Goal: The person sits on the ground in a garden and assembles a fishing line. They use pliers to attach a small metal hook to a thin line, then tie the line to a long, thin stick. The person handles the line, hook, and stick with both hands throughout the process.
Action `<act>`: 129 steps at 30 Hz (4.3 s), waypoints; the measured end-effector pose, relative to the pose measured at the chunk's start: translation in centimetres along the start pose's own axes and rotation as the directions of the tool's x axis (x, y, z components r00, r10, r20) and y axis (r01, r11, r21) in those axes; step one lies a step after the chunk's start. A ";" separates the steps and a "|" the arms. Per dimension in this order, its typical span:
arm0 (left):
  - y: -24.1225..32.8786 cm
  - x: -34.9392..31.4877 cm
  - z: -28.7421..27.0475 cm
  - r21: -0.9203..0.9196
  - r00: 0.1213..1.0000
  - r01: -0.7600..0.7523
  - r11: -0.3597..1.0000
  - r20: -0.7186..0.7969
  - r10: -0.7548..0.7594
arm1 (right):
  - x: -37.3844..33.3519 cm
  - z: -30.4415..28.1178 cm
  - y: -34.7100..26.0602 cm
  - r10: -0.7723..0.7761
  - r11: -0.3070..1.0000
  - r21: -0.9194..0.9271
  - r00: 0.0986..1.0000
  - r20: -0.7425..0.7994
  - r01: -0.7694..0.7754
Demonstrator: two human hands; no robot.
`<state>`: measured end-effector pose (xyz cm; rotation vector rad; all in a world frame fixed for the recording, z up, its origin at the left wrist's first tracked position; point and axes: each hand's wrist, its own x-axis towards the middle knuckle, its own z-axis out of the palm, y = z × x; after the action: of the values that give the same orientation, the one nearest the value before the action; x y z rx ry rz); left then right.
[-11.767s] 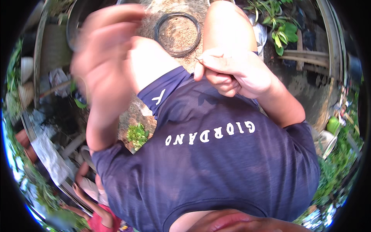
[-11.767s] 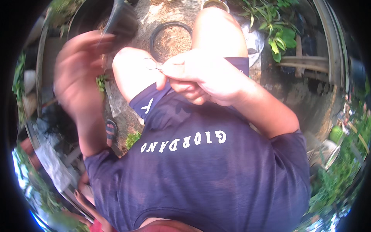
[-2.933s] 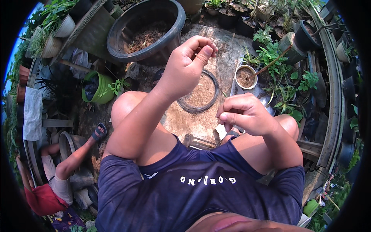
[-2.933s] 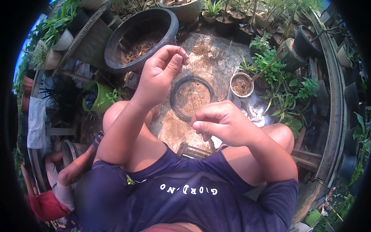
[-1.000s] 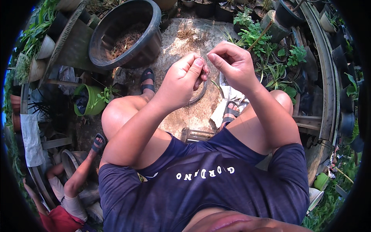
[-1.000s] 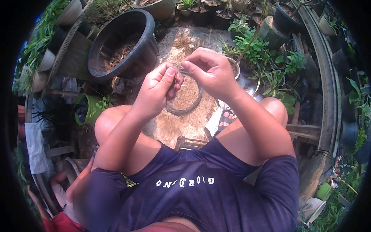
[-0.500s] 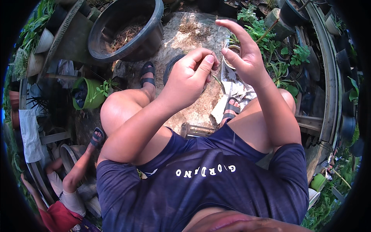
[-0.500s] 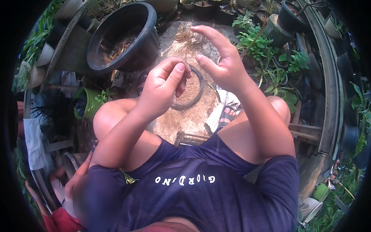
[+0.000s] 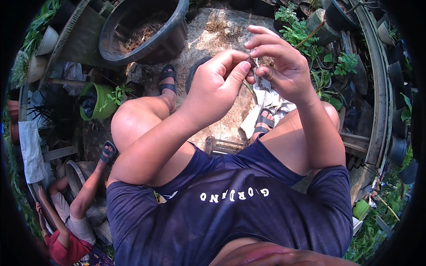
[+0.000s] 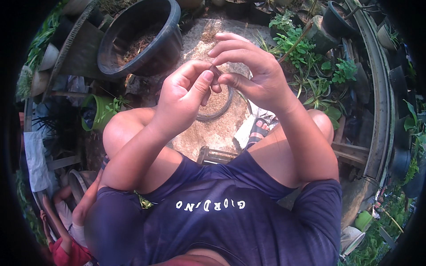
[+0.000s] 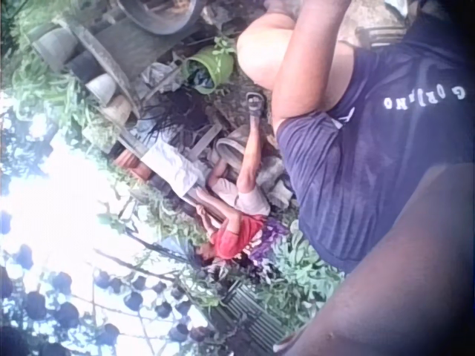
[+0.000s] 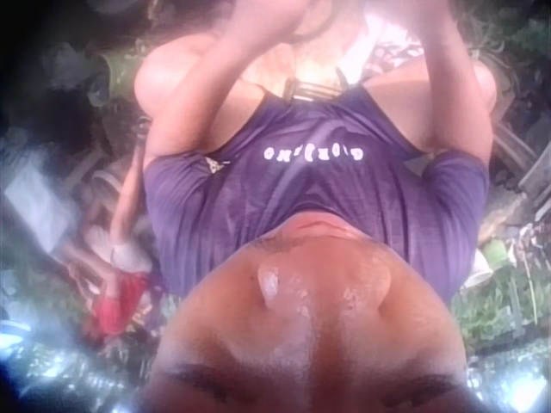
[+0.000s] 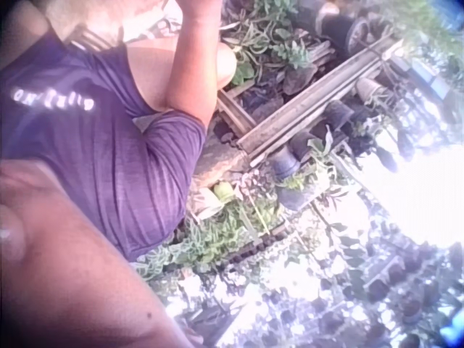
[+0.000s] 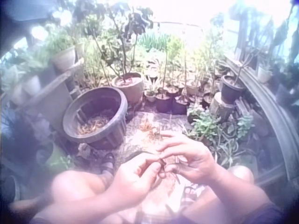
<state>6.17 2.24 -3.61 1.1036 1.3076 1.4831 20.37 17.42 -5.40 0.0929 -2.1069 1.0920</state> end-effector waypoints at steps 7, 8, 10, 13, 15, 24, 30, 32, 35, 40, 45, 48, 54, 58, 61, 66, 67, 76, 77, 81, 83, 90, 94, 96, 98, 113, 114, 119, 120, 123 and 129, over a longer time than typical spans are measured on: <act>0.3 -0.6 0.4 0.360 0.985 -0.163 0.918 0.001 0.175 | -0.8 0.9 -0.6 0.237 0.959 0.178 0.969 -0.075 -0.221; 0.1 -0.6 0.4 0.400 0.977 -0.191 0.896 -0.008 0.212 | -0.7 0.7 -0.7 0.239 0.965 0.122 0.969 -0.063 -0.231; -0.5 -0.5 0.3 0.478 0.958 -0.242 0.844 -0.021 0.287 | -0.7 0.6 -0.6 0.248 0.968 0.050 0.968 -0.035 -0.246; 0.0 -0.3 0.4 0.338 0.992 -0.094 0.936 -0.048 0.118 | -1.0 0.8 -0.5 0.289 0.950 0.131 0.957 -0.029 -0.283; -0.1 -0.1 0.4 0.162 0.995 -0.076 0.984 -0.053 0.085 | -0.9 1.6 -0.7 0.342 0.884 0.359 0.938 -0.060 -0.299; -0.2 -0.1 -0.1 -0.140 0.999 -0.033 0.990 0.033 0.038 | -0.8 1.5 -0.5 0.261 0.895 0.389 0.964 -0.055 -0.220; -0.1 0.0 -0.6 0.001 0.993 -0.086 0.996 0.080 0.086 | -1.0 1.8 -1.0 0.402 0.743 0.583 0.916 0.004 -0.328; 0.0 0.0 -0.6 -0.027 0.992 -0.076 0.997 0.101 0.079 | -0.9 1.8 -1.0 0.407 0.751 0.574 0.913 -0.013 -0.326; 0.5 0.2 -0.5 -0.127 0.992 -0.012 0.992 0.121 0.028 | -0.8 2.0 -0.7 0.393 0.786 0.547 0.916 -0.081 -0.289; 0.5 0.1 -0.5 -0.174 0.990 -0.024 0.984 0.134 0.048 | -1.5 1.7 -0.1 0.366 0.794 0.550 0.926 -0.094 -0.258; 0.3 0.1 -0.7 -0.061 0.991 -0.100 0.993 0.079 0.105 | -1.1 1.8 -0.9 0.359 0.802 0.542 0.928 -0.102 -0.251; 0.5 0.1 -0.7 -0.047 0.994 -0.087 0.995 0.057 0.090 | -1.2 1.6 -0.5 0.324 0.837 0.495 0.940 -0.107 -0.232; 0.6 0.0 -0.8 -0.075 0.998 -0.050 0.996 0.038 0.053 | -1.3 1.7 -0.7 0.192 0.950 0.277 0.968 -0.161 -0.142; 0.7 0.1 -0.7 -0.177 0.999 -0.031 0.984 0.027 0.037 | -1.3 2.4 -0.5 0.091 0.983 0.176 0.966 -0.243 -0.048; 1.3 0.0 -0.8 -0.100 1.000 -0.005 0.995 0.011 0.006 | -1.1 2.2 -0.4 -0.023 1.000 0.001 0.972 -0.233 0.024; 0.7 -0.4 -0.9 -0.008 1.000 0.012 1.000 -0.017 -0.012 | -1.0 1.9 -0.5 -0.074 0.979 -0.199 0.987 -0.142 0.045; 0.7 -0.5 -1.0 0.013 1.000 0.020 1.000 -0.022 -0.019 | -0.9 1.9 -0.5 -0.080 0.976 -0.214 0.987 -0.136 0.049; 0.5 -0.4 -0.9 0.123 0.989 -0.094 0.988 -0.105 0.107 | -1.0 2.8 -0.2 0.021 0.990 -0.134 0.984 -0.177 -0.045; 0.6 -0.3 -0.9 0.110 0.990 -0.076 0.991 -0.114 0.088 | -1.1 2.9 -0.1 0.022 0.990 -0.136 0.982 -0.188 -0.048; 0.7 0.4 -1.1 -0.020 0.985 -0.030 0.999 -0.169 0.026 | -0.9 3.9 -0.4 0.043 0.974 -0.210 0.975 -0.219 -0.090; 0.5 0.8 -1.3 -0.058 0.977 -0.027 0.998 -0.215 0.013 | -0.6 4.7 -0.7 0.062 0.960 -0.251 0.972 -0.226 -0.120; -0.9 2.3 -2.0 -0.024 0.935 -0.015 1.000 -0.355 0.005 | -0.4 6.9 -1.9 0.314 0.924 -0.166 0.931 -0.189 -0.345; -2.4 2.8 -2.5 0.071 0.937 0.006 0.997 -0.348 0.019 | -0.8 7.9 -2.0 0.591 0.785 0.303 0.800 -0.105 -0.540; -2.8 3.0 -2.7 0.145 0.938 0.020 0.989 -0.345 0.032 | -0.8 7.8 -1.5 0.628 0.739 0.371 0.774 -0.079 -0.562; -3.0 3.2 -2.7 0.217 0.936 0.008 0.976 -0.344 0.068 | -0.7 7.5 -1.4 0.683 0.673 0.436 0.728 -0.058 -0.597; -0.2 3.1 -1.4 0.502 0.923 -0.068 0.862 -0.296 0.246 | -0.4 6.4 -0.6 0.660 0.674 0.530 0.742 -0.119 -0.514; -0.2 3.2 -1.3 0.494 0.923 -0.081 0.865 -0.290 0.252 | -0.5 6.5 -0.5 0.660 0.681 0.529 0.737 -0.145 -0.506; 0.3 3.1 -1.7 0.332 0.965 -0.067 0.941 -0.218 0.146 | -0.2 6.0 -0.7 0.637 0.709 0.515 0.752 -0.172 -0.483; 0.1 3.2 -1.9 0.294 0.968 -0.058 0.954 -0.218 0.126 | -0.1 6.2 -0.8 0.612 0.740 0.476 0.769 -0.184 -0.475; 0.2 3.4 -1.9 0.360 0.963 -0.057 0.931 -0.226 0.146 | 0.1 6.4 -0.7 0.586 0.770 0.425 0.791 -0.178 -0.475; -1.1 4.2 -2.2 0.244 0.966 -0.067 0.967 -0.225 0.124 | 0.2 7.0 0.3 0.627 0.731 0.468 0.760 -0.172 -0.497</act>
<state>3.05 5.82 -4.57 1.1792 1.6517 1.6017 15.98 12.58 -7.97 -0.5543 -1.6128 1.7641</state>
